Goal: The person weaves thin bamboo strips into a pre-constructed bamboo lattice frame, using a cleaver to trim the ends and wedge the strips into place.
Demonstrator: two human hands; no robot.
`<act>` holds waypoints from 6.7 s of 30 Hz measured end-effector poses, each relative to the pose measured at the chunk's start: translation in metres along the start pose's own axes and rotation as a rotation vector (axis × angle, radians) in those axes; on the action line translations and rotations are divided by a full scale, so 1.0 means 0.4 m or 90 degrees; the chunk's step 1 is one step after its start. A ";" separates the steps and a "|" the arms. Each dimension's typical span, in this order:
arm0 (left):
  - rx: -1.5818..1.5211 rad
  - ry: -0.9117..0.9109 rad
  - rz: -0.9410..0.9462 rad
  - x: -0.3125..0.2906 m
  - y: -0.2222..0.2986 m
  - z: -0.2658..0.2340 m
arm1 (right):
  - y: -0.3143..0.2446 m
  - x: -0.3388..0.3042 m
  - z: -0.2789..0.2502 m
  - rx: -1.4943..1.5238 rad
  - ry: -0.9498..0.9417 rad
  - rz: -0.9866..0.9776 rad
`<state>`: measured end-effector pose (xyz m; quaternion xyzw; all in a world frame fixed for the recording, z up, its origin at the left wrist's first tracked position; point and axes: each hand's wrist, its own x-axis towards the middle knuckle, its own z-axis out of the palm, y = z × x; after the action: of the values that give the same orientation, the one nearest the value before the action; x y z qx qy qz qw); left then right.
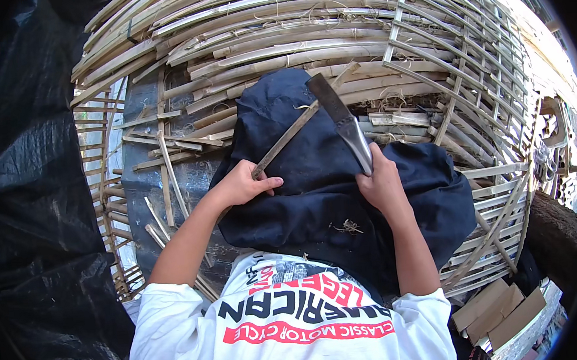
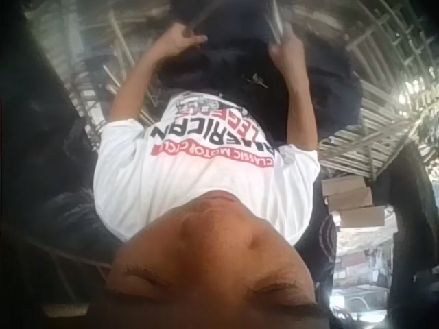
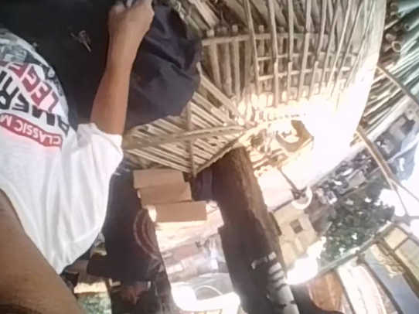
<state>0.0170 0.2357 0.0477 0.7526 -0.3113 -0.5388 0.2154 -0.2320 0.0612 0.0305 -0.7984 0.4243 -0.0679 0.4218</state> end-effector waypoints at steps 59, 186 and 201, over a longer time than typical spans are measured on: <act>-0.004 0.020 0.032 -0.003 -0.009 0.002 | -0.026 0.009 -0.021 0.052 -0.058 0.017; -0.028 0.172 0.182 -0.068 -0.074 0.091 | -0.050 -0.028 0.085 -0.285 0.139 -0.451; -0.053 0.157 0.171 -0.058 -0.079 0.088 | -0.035 0.013 0.070 -0.290 0.157 -0.432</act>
<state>-0.0139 0.2750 0.0312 0.7549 -0.3579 -0.4214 0.3527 -0.2070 0.0785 0.0217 -0.9515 0.1886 -0.2024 0.1344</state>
